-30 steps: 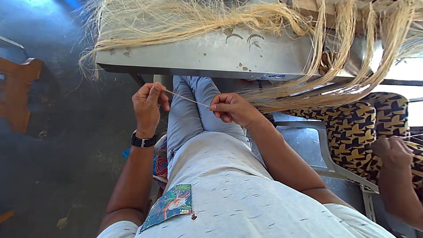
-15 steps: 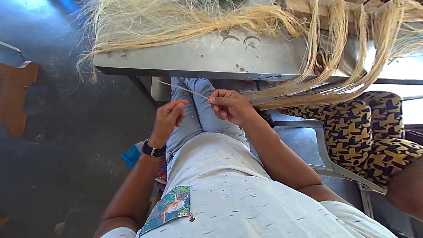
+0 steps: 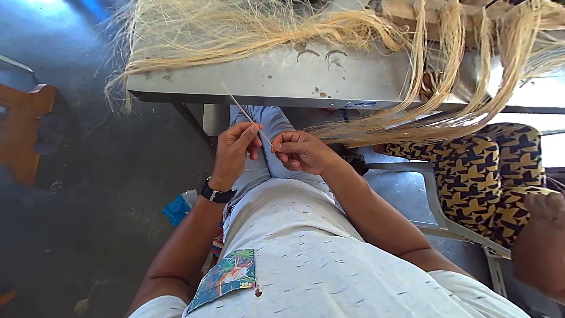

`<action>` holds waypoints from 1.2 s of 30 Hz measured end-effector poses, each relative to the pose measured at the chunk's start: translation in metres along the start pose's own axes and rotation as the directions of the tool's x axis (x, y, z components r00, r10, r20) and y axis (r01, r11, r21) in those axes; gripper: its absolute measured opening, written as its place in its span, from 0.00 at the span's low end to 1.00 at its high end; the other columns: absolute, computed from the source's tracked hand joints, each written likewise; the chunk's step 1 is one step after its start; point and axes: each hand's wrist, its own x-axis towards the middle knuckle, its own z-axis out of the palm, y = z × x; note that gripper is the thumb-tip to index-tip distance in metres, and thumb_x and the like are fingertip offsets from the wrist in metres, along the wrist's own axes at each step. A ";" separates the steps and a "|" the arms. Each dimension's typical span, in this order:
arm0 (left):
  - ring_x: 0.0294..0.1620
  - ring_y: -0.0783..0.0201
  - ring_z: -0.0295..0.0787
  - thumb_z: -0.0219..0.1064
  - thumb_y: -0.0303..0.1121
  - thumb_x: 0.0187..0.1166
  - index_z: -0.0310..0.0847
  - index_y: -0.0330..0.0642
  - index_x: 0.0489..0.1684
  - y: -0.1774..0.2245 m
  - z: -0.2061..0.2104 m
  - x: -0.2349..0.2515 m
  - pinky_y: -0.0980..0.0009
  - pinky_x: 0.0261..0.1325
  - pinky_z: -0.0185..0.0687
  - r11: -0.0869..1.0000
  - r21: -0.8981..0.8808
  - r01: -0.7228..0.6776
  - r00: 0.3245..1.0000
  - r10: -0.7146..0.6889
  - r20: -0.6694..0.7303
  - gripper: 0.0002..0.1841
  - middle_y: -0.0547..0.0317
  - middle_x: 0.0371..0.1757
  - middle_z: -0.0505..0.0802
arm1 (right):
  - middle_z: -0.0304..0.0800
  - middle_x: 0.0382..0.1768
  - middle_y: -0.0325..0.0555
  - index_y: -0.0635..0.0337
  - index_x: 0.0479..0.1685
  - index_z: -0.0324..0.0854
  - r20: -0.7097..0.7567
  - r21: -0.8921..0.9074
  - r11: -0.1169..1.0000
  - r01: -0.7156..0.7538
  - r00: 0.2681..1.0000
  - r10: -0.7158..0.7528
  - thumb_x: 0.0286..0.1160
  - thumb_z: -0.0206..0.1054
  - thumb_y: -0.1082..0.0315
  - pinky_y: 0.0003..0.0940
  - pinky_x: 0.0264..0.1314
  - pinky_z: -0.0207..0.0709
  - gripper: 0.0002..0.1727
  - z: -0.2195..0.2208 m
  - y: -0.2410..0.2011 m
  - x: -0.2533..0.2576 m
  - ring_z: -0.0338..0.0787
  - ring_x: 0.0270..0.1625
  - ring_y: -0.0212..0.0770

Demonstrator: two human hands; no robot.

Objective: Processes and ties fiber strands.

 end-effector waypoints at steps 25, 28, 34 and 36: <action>0.15 0.69 0.81 0.54 0.39 0.94 0.82 0.44 0.47 0.019 -0.034 0.004 0.76 0.18 0.82 0.996 0.039 -0.080 0.996 0.082 -0.042 0.13 0.59 0.27 0.88 | 0.77 0.19 0.38 0.60 0.39 0.83 -0.012 0.030 0.999 0.022 1.000 -0.022 0.85 0.59 0.69 0.18 0.15 0.64 0.09 -0.012 0.006 -0.007 0.69 0.13 0.25; 0.16 0.70 0.82 0.54 0.39 0.94 0.82 0.44 0.46 0.021 -0.037 0.005 0.77 0.18 0.83 0.995 0.042 -0.087 0.993 0.090 -0.070 0.12 0.59 0.27 0.88 | 0.77 0.19 0.38 0.60 0.39 0.84 -0.026 0.033 0.999 0.039 0.999 -0.038 0.85 0.59 0.70 0.18 0.14 0.64 0.09 -0.014 0.004 -0.008 0.68 0.13 0.25; 0.17 0.71 0.79 0.57 0.39 0.92 0.81 0.47 0.41 0.020 -0.045 0.005 0.79 0.19 0.80 0.984 0.077 -0.158 0.984 0.163 -0.071 0.11 0.62 0.26 0.87 | 0.75 0.18 0.36 0.59 0.39 0.84 -0.027 0.031 0.997 0.069 0.997 -0.068 0.85 0.60 0.69 0.18 0.15 0.65 0.09 -0.021 -0.003 -0.010 0.69 0.14 0.24; 0.17 0.71 0.79 0.58 0.39 0.92 0.80 0.48 0.41 0.020 -0.044 0.004 0.79 0.20 0.79 0.984 0.079 -0.163 0.983 0.168 -0.068 0.10 0.62 0.27 0.86 | 0.75 0.18 0.36 0.59 0.38 0.84 -0.029 0.035 0.996 0.076 0.997 -0.075 0.84 0.60 0.69 0.18 0.15 0.65 0.09 -0.023 -0.005 -0.010 0.69 0.14 0.25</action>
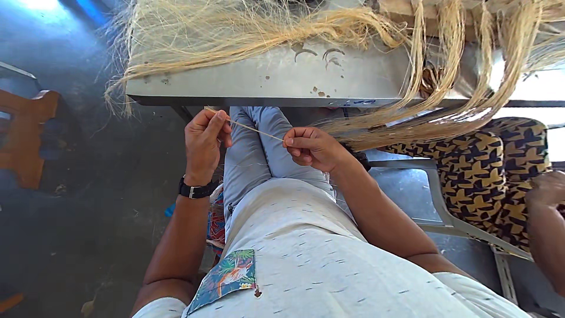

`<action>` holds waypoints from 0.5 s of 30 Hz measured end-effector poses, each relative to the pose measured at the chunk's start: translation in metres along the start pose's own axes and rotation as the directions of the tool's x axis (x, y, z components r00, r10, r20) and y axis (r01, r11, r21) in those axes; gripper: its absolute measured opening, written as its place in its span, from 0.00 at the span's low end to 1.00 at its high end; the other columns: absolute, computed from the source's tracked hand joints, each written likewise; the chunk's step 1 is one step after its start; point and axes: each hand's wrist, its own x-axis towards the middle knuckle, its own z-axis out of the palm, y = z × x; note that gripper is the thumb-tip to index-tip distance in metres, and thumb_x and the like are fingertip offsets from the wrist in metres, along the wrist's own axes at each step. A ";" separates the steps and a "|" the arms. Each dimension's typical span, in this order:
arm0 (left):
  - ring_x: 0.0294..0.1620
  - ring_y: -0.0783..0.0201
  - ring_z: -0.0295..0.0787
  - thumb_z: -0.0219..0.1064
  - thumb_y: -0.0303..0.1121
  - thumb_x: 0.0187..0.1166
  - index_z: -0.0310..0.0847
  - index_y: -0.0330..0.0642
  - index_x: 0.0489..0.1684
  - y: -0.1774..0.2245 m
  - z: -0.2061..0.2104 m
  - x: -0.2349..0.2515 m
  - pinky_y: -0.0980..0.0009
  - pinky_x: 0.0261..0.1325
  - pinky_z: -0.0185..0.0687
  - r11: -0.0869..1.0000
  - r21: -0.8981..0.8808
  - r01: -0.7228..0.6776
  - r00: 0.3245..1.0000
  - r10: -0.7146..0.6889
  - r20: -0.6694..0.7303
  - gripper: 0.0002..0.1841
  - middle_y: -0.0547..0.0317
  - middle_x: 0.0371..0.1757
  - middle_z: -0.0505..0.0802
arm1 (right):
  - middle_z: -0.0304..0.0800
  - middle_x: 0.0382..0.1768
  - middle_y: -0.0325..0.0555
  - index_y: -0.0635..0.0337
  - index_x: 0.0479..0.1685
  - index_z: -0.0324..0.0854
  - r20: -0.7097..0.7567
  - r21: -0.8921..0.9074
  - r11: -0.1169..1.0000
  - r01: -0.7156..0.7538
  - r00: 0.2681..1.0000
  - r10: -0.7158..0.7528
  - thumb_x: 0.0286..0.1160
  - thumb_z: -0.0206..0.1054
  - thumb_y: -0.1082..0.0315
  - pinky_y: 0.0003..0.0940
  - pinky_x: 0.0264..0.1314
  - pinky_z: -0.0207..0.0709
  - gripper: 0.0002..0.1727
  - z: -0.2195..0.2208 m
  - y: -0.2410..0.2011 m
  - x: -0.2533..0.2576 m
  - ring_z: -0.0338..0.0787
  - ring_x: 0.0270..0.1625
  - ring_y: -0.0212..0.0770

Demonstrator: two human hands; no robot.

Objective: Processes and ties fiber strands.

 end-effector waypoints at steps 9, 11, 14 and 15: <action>0.19 0.73 0.78 0.54 0.40 0.93 0.79 0.51 0.44 0.003 0.005 0.001 0.82 0.21 0.78 0.992 -0.110 0.060 0.998 -0.060 0.007 0.10 0.63 0.34 0.88 | 0.77 0.20 0.36 0.60 0.41 0.84 -0.011 -0.009 1.000 -0.020 1.000 0.020 0.83 0.62 0.70 0.17 0.14 0.64 0.07 0.001 -0.004 0.000 0.69 0.13 0.24; 0.22 0.74 0.80 0.50 0.41 0.95 0.79 0.52 0.47 0.010 0.009 0.003 0.83 0.24 0.78 0.971 -0.196 0.138 0.990 -0.140 0.004 0.12 0.62 0.44 0.90 | 0.81 0.22 0.37 0.60 0.41 0.85 0.008 -0.054 0.998 -0.016 1.000 0.016 0.84 0.62 0.70 0.17 0.14 0.65 0.07 -0.001 -0.005 0.003 0.71 0.14 0.24; 0.34 0.76 0.89 0.43 0.44 0.97 0.79 0.55 0.51 0.028 0.011 0.016 0.84 0.35 0.82 0.926 -0.312 0.213 0.977 -0.210 0.043 0.16 0.62 0.58 0.93 | 0.87 0.26 0.38 0.62 0.44 0.87 0.020 -0.314 0.949 0.015 1.000 -0.009 0.84 0.64 0.70 0.18 0.16 0.67 0.07 -0.013 -0.014 0.004 0.74 0.16 0.24; 0.37 0.77 0.90 0.42 0.45 0.97 0.80 0.56 0.51 0.036 0.008 0.020 0.85 0.38 0.84 0.921 -0.322 0.220 0.975 -0.215 0.054 0.18 0.65 0.56 0.93 | 0.88 0.27 0.37 0.62 0.44 0.88 0.009 -0.429 0.903 0.026 1.000 -0.024 0.83 0.65 0.70 0.18 0.16 0.67 0.07 -0.021 -0.020 0.002 0.74 0.17 0.24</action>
